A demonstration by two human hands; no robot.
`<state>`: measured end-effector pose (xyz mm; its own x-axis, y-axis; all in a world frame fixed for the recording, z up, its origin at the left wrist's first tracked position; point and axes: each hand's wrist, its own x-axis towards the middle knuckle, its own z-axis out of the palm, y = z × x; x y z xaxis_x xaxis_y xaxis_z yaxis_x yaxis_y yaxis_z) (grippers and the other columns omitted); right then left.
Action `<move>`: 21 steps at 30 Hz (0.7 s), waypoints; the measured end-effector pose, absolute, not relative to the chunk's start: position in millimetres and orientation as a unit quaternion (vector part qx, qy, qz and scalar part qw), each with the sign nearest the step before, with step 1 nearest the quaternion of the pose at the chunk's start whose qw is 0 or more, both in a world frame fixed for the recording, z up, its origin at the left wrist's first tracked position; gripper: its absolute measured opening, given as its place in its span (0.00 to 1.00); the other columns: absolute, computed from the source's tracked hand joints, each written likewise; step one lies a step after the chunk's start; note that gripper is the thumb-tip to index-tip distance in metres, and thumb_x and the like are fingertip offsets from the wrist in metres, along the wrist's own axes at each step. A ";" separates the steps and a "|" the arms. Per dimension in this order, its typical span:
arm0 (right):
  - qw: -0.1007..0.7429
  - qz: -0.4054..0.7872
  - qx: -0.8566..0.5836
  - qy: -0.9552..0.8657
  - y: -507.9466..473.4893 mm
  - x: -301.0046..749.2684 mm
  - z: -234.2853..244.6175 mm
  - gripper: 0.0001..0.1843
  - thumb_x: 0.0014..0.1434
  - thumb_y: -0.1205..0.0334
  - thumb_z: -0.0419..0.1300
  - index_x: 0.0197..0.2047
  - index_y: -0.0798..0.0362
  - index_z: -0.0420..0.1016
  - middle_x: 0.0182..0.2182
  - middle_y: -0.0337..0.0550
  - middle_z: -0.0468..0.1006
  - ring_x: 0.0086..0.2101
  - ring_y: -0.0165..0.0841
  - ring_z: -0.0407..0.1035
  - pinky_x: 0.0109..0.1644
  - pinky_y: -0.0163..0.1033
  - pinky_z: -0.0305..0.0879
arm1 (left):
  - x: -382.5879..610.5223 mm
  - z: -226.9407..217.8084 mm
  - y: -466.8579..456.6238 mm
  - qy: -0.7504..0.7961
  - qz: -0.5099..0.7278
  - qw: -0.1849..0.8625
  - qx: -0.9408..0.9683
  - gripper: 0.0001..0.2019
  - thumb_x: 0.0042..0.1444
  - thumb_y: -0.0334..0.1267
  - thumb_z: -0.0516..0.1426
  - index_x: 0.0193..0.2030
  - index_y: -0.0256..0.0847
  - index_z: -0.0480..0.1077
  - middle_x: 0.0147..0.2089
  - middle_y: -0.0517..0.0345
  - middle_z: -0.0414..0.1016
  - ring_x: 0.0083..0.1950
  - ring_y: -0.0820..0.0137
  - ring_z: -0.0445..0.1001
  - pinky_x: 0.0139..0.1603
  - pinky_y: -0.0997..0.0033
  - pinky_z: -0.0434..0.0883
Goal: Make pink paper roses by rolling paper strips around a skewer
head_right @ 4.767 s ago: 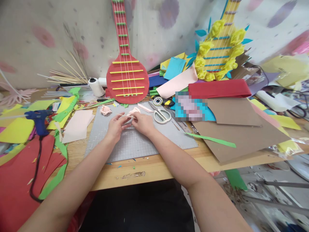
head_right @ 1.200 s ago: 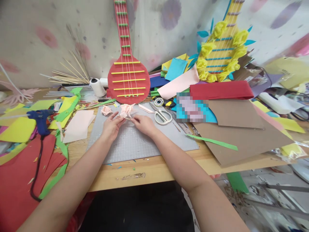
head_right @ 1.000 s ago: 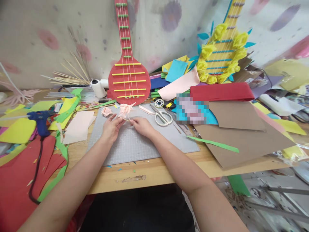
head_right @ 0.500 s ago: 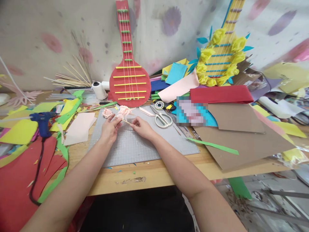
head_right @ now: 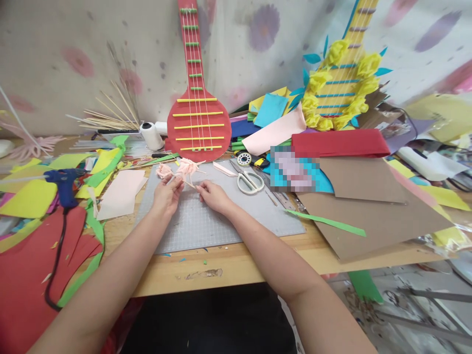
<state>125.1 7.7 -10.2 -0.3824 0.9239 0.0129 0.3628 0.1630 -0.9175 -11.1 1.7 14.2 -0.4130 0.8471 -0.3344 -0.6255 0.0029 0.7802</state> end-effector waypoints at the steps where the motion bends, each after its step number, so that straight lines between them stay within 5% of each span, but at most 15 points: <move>1: 0.320 0.448 -0.458 -0.698 8.2 125.0 -11.2 0.10 0.58 0.55 0.49 0.30 0.52 0.60 0.20 0.33 0.67 0.22 0.26 0.61 0.30 0.33 0.56 | -11.2 14.6 2.0 0.472 0.695 0.530 0.113 0.14 0.46 0.18 0.57 0.34 0.39 0.59 0.25 0.63 0.72 0.24 0.79 0.71 0.25 0.83 0.67; 8: 0.369 0.405 -0.449 -0.706 10.8 124.2 -15.7 0.12 0.55 0.53 0.51 0.28 0.52 0.60 0.23 0.34 0.65 0.26 0.27 0.59 0.31 0.33 0.55 | -11.0 16.1 2.0 0.461 0.700 0.537 0.098 0.14 0.46 0.19 0.57 0.31 0.39 0.57 0.24 0.65 0.69 0.23 0.80 0.70 0.27 0.82 0.69; 14: 0.331 0.526 -0.432 -0.654 10.2 126.1 -4.8 0.11 0.56 0.52 0.52 0.34 0.52 0.60 0.24 0.35 0.71 0.23 0.26 0.62 0.28 0.32 0.57 | -13.1 14.6 3.1 0.458 0.691 0.549 0.107 0.16 0.46 0.21 0.58 0.31 0.40 0.55 0.26 0.64 0.71 0.26 0.77 0.73 0.33 0.77 0.71; 17: 0.338 0.628 -0.370 -0.596 12.5 129.9 3.4 0.21 0.50 0.55 0.60 0.45 0.50 0.57 0.37 0.41 0.75 0.30 0.27 0.68 0.31 0.34 0.63 | -13.2 12.1 3.7 0.463 0.681 0.556 0.114 0.16 0.46 0.22 0.59 0.33 0.41 0.55 0.27 0.63 0.71 0.27 0.76 0.73 0.33 0.75 0.72; 21: 0.385 0.643 -0.293 -0.593 16.3 134.4 6.7 0.29 0.43 0.61 0.65 0.47 0.49 0.56 0.39 0.40 0.74 0.37 0.28 0.69 0.40 0.36 0.64 | -12.2 8.5 4.0 0.465 0.674 0.563 0.114 0.16 0.46 0.23 0.59 0.35 0.41 0.55 0.27 0.63 0.71 0.27 0.76 0.73 0.32 0.76 0.72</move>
<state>134.4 16.3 6.7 -0.5315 0.8433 0.0793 -0.1468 0.0006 -0.9892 -12.2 4.0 8.5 -0.3404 0.8643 -0.3703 -0.6522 0.0667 0.7551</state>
